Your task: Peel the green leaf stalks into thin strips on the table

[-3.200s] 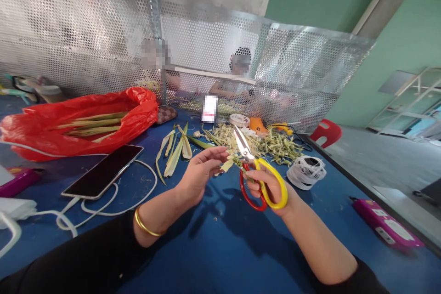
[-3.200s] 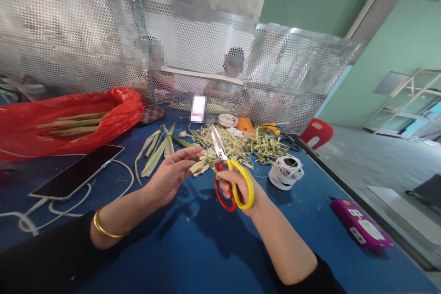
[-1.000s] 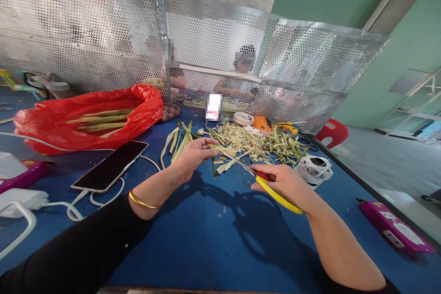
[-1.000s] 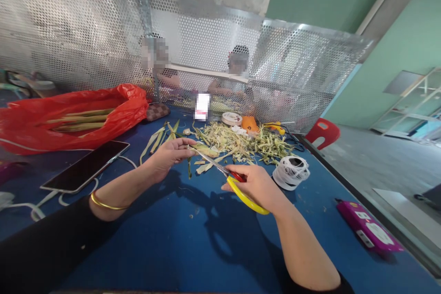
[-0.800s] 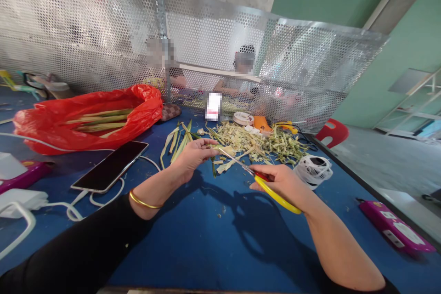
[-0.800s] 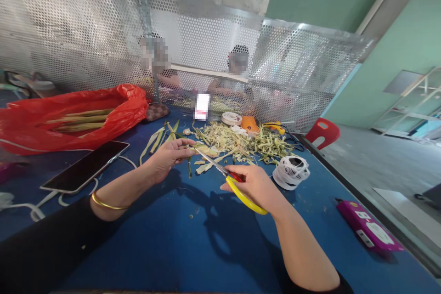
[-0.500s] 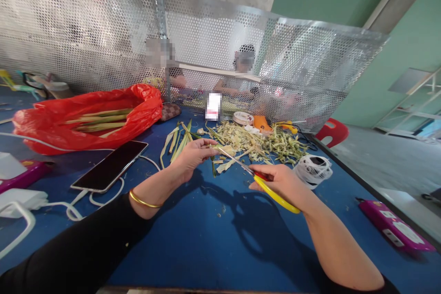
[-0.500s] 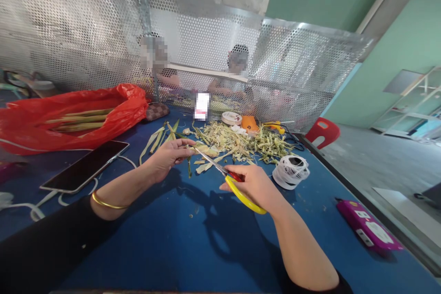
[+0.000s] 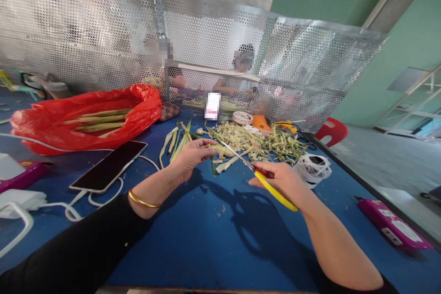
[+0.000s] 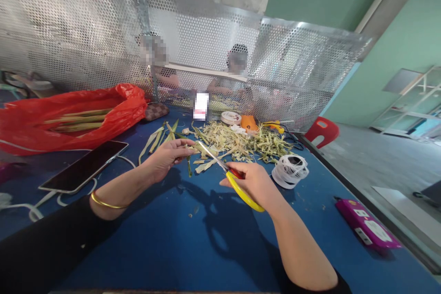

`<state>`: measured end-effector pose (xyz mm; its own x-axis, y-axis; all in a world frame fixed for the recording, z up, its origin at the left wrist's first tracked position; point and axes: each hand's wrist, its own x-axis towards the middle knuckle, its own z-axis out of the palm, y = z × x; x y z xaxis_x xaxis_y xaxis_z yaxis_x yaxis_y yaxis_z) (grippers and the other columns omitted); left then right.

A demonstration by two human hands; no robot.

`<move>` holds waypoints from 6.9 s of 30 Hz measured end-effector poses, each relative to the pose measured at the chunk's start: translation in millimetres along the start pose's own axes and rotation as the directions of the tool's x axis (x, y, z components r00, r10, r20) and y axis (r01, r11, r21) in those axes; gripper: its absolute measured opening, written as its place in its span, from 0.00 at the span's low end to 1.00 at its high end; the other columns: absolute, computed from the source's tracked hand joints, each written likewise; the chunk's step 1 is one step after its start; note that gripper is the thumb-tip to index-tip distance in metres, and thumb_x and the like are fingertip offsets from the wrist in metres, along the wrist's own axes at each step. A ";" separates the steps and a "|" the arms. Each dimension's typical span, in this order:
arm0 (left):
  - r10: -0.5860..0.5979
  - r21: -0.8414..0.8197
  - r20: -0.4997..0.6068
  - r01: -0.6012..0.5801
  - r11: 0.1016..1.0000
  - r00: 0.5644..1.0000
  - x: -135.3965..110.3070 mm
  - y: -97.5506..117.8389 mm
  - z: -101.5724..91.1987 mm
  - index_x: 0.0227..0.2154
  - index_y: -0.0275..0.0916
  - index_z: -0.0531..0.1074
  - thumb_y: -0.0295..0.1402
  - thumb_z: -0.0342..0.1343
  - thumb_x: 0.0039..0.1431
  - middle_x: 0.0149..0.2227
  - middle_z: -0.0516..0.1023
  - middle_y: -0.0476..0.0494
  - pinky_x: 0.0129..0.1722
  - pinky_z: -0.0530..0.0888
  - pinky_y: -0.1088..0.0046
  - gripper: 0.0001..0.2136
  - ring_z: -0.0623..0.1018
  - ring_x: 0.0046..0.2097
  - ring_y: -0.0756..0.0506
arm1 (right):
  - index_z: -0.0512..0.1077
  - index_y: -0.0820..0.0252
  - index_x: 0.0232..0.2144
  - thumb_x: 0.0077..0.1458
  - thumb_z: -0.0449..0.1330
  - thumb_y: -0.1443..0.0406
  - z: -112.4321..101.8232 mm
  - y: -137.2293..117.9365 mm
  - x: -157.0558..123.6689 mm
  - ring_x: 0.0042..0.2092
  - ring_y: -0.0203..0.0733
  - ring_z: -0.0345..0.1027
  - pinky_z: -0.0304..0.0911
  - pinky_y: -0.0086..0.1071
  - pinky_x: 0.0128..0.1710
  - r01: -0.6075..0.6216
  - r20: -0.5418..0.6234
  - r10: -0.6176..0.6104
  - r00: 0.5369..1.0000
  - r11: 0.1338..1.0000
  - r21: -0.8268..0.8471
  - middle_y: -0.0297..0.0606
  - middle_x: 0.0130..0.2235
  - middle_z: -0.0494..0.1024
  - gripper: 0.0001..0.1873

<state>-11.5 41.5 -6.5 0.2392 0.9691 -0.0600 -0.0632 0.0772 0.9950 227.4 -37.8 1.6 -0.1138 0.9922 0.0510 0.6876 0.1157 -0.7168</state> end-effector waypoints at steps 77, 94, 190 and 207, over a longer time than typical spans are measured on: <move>0.078 0.147 0.084 -0.090 0.985 0.993 -1.0 16.3 -15.3 0.36 0.40 0.77 0.37 0.62 0.45 0.31 0.77 0.48 0.33 0.65 0.76 0.13 0.71 0.32 0.51 | 0.73 0.51 0.46 0.44 0.64 0.52 -5.0 -7.6 -8.6 0.36 0.44 0.71 0.64 0.32 0.33 0.144 0.020 -0.144 0.989 0.961 -0.236 0.36 0.38 0.78 0.25; 0.059 0.056 0.037 -0.061 0.997 0.998 -0.8 16.7 -14.3 0.33 0.39 0.77 0.35 0.63 0.44 0.30 0.77 0.48 0.35 0.65 0.75 0.12 0.72 0.32 0.52 | 0.72 0.52 0.45 0.47 0.62 0.53 -1.8 -7.7 -7.4 0.26 0.38 0.62 0.56 0.28 0.25 0.240 0.015 -0.250 0.968 0.910 -0.339 0.33 0.27 0.72 0.22; 0.066 -0.032 0.151 -0.062 0.998 0.986 -48.3 1.6 48.4 0.26 0.39 0.77 0.33 0.63 0.44 0.29 0.77 0.49 0.41 0.68 0.73 0.05 0.74 0.35 0.49 | 0.75 0.59 0.32 0.52 0.58 0.60 39.5 -20.7 -4.7 0.32 0.39 0.71 0.67 0.32 0.34 0.159 -0.147 -0.103 0.984 0.880 0.447 0.35 0.29 0.77 0.09; 0.040 0.193 0.239 -0.088 0.977 0.970 -51.0 -2.2 51.3 0.26 0.38 0.76 0.39 0.60 0.47 0.18 0.69 0.52 0.23 0.60 0.77 0.09 0.64 0.22 0.52 | 0.68 0.59 0.24 0.50 0.60 0.61 36.4 -21.4 -7.5 0.28 0.35 0.61 0.58 0.28 0.28 0.217 -0.292 -0.119 0.949 0.919 0.330 0.32 0.26 0.71 0.09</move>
<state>26.2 -20.0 -1.6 0.4608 0.8875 0.0004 0.1047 -0.0549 0.9930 187.4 -49.4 -8.8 0.0193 0.9414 0.3367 0.3705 0.3061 -0.8770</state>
